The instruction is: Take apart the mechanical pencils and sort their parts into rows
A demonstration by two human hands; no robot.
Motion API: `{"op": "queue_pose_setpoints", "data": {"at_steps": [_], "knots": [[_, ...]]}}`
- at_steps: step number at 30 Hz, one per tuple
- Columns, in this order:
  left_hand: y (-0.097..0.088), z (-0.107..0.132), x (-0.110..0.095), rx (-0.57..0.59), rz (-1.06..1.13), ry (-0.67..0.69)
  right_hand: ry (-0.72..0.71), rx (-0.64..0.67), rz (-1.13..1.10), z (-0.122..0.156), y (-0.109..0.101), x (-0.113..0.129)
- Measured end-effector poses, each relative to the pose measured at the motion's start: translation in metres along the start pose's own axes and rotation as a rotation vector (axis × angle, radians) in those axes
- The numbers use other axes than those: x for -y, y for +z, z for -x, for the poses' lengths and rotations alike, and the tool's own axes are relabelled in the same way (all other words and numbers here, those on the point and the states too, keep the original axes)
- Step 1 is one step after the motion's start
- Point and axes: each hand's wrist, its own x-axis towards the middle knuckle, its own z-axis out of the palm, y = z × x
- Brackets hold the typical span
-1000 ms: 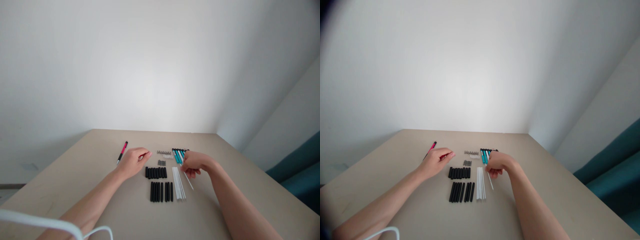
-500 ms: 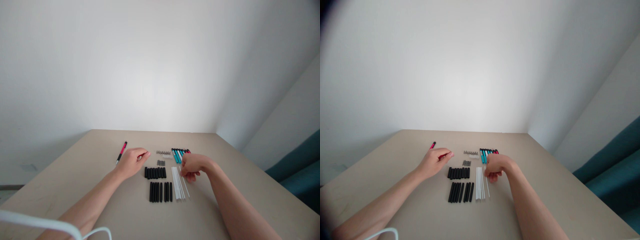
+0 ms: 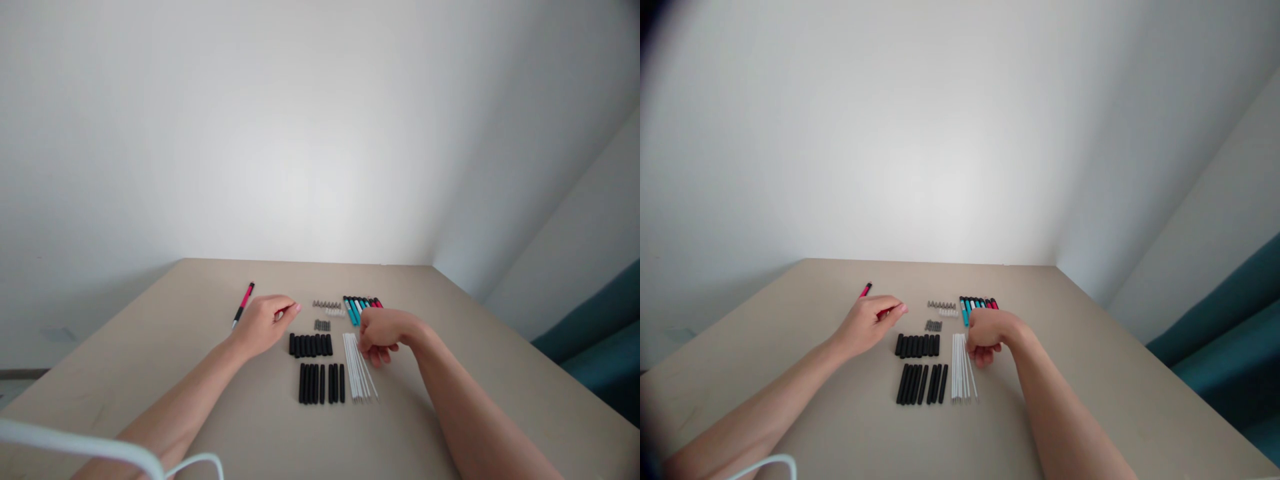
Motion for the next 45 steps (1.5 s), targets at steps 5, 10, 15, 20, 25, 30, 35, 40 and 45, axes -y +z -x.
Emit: {"op": "queue_pose_setpoints", "data": {"at_steps": [5, 10, 15, 20, 25, 30, 35, 40, 45], "knots": [[0.0, 0.0, 0.001, -0.006, 0.008, 0.005, 0.038, 0.016, -0.013, 0.001, 0.002, 0.005], [0.001, 0.0, 0.001, -0.012, 0.022, 0.015, 0.021, 0.022, -0.019, 0.003, 0.003, 0.005], [-0.004, 0.002, -0.004, 0.078, 0.182, -0.024, -0.028, -0.146, 0.024, 0.003, 0.001, 0.006], [-0.006, 0.005, -0.008, 0.137, 0.402, -0.089, -0.512, -0.751, -0.034, -0.002, 0.014, 0.026], [0.002, 0.008, -0.009, 0.18, 0.545, -0.084, -0.792, -0.813, -0.067, -0.01, 0.043, 0.051], [0.007, 0.009, -0.013, 0.208, 0.516, 0.016, -0.842, -0.811, -0.084, -0.018, 0.057, 0.063], [0.005, 0.004, -0.009, -0.046, 0.358, 0.009, -0.649, -0.846, -0.717, -0.028, 0.045, 0.054], [0.005, 0.0, -0.003, -0.201, 0.313, -0.056, -0.714, -0.543, -1.492, -0.036, 0.027, 0.039], [0.009, -0.001, -0.006, -0.15, 0.296, -0.049, -0.69, -0.377, -1.6, -0.039, 0.03, 0.04]]}}
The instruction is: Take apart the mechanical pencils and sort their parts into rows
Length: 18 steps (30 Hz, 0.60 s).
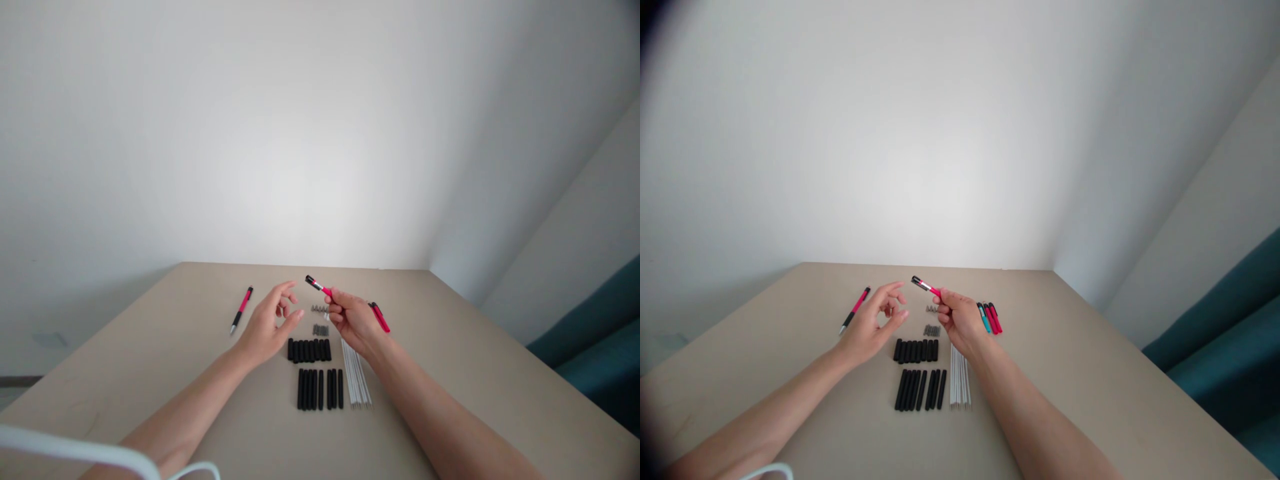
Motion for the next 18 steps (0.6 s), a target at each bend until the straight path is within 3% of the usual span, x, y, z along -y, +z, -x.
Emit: {"op": "queue_pose_setpoints", "data": {"at_steps": [8, 18], "knots": [[-0.002, -0.002, -0.004, 0.019, -0.04, 0.047, 0.058, 0.066, 0.278, 0.009, 0.008, -0.011], [-0.003, -0.002, 0.0, -0.175, -0.141, 0.051, 0.091, 0.12, 0.288, 0.01, 0.01, -0.007]]}}
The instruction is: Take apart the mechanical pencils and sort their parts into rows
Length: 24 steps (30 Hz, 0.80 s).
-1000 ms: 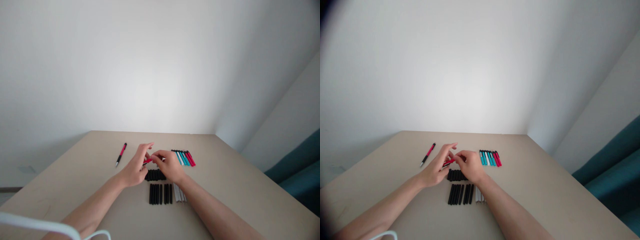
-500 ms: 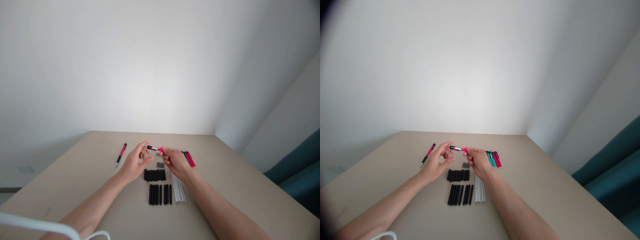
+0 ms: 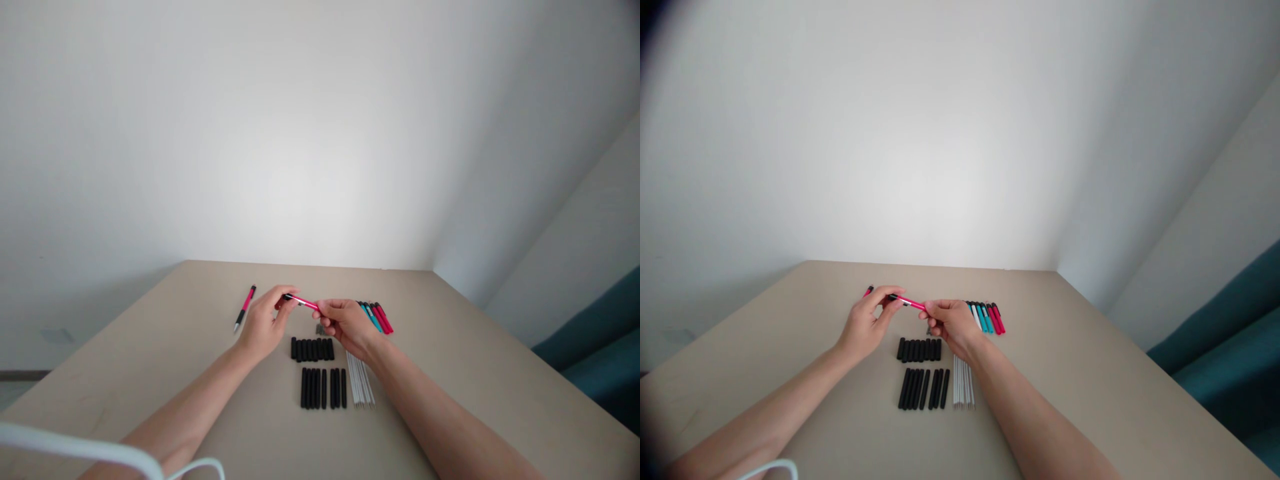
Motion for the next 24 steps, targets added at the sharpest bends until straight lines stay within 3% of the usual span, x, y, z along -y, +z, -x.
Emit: {"op": "queue_pose_setpoints", "data": {"at_steps": [10, 15, 17, 19, 22, 24], "knots": [[-0.003, -0.002, 0.008, -0.155, 0.03, -0.111, -0.119, -0.165, 0.038, -0.004, -0.009, 0.006], [-0.004, -0.002, 0.007, -0.128, 0.139, -0.168, -0.148, -0.175, 0.159, -0.005, -0.013, 0.007], [-0.004, -0.003, 0.003, -0.01, 0.299, -0.224, -0.17, -0.171, 0.213, -0.006, -0.012, 0.004], [-0.005, -0.004, -0.002, 0.195, 0.484, -0.307, -0.222, -0.167, 0.252, -0.007, -0.011, 0.001], [-0.003, -0.004, -0.008, 0.501, 0.73, -0.503, -0.301, -0.153, 0.331, -0.007, -0.007, -0.002], [-0.002, -0.003, -0.008, 0.615, 0.868, -0.649, -0.37, -0.133, 0.408, -0.005, -0.005, -0.004]]}}
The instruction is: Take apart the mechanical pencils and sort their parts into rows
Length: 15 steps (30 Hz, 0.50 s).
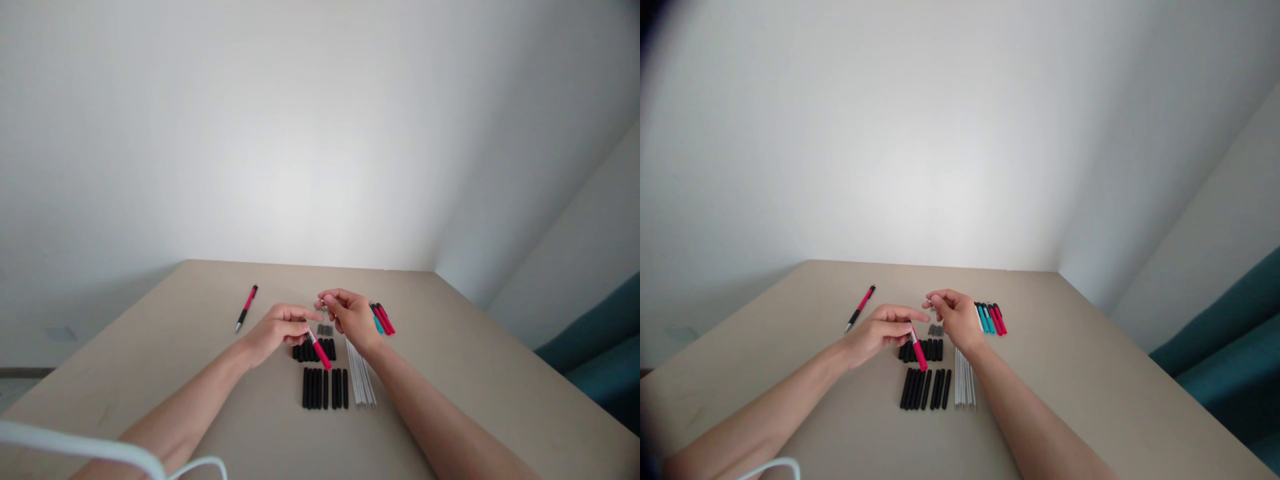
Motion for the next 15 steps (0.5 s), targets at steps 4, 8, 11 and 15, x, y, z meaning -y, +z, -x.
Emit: {"op": "queue_pose_setpoints", "data": {"at_steps": [4, 8, 11, 15], "knots": [[-0.002, -0.001, 0.003, 0.047, 0.21, -0.059, -0.188, 0.069, 0.235, 0.006, 0.001, 0.002], [-0.004, 0.001, 0.002, 0.026, 0.297, -0.041, -0.347, 0.134, 0.499, 0.011, -0.002, 0.01], [-0.005, 0.001, -0.001, 0.024, 0.337, -0.068, -0.51, 0.154, 0.628, 0.011, -0.006, 0.015], [-0.007, 0.001, -0.002, -0.023, 0.373, -0.053, -0.607, -0.002, 0.696, 0.008, -0.01, 0.016]]}}
